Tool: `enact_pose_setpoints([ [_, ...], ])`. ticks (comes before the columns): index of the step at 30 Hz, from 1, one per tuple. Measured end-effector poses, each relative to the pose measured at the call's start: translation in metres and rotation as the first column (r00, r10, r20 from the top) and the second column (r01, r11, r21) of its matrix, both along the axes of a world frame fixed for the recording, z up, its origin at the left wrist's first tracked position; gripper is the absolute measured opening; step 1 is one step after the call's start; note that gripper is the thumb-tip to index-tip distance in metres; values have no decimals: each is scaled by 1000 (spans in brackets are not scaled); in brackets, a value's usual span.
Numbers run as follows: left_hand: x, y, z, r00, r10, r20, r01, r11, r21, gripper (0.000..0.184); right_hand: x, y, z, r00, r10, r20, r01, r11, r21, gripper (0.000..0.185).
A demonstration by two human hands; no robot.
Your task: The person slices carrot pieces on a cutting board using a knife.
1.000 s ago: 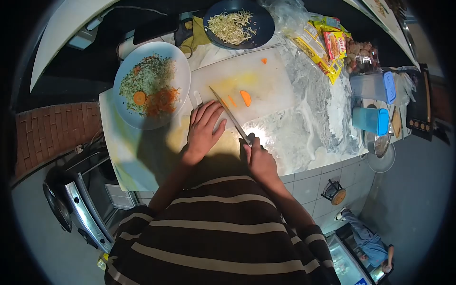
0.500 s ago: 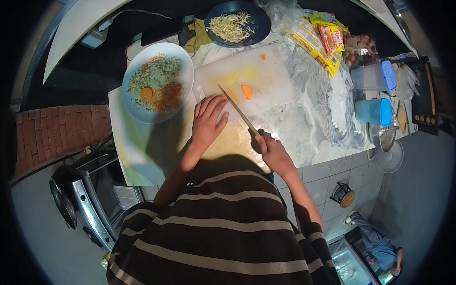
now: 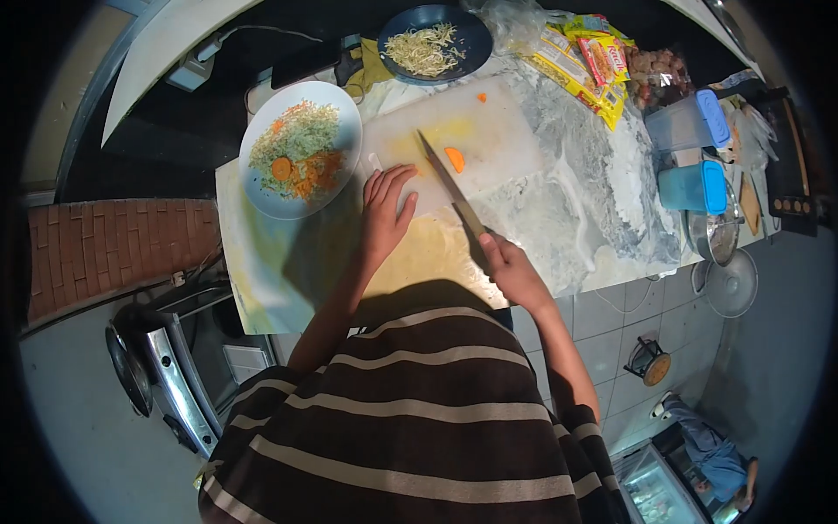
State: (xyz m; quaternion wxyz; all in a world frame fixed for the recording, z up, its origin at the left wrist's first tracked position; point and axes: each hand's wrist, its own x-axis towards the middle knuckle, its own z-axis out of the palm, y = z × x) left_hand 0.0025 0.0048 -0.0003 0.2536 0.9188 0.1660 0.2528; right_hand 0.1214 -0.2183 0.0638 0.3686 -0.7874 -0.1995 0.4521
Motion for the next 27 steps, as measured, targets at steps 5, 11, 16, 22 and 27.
enact_pose_setpoints([
  [5,8,0,16,992,87,88,-64,969,-240,33,7,-3,7,902,-77,-426,79,997,-14,51],
  [11,30,-1,31,949,292,117,101,69,-993,26,12,-5,21,547,-66,-834,99,995,-13,50],
  [16,28,12,24,970,201,139,130,57,-990,21,16,2,16,493,-102,-864,103,993,-59,50],
  [22,24,19,12,981,194,-23,-110,451,-885,17,15,5,13,784,-180,-594,92,980,-177,47],
  [27,23,10,21,962,179,-205,-272,631,-726,23,13,4,0,998,-48,-45,43,995,-93,47],
])
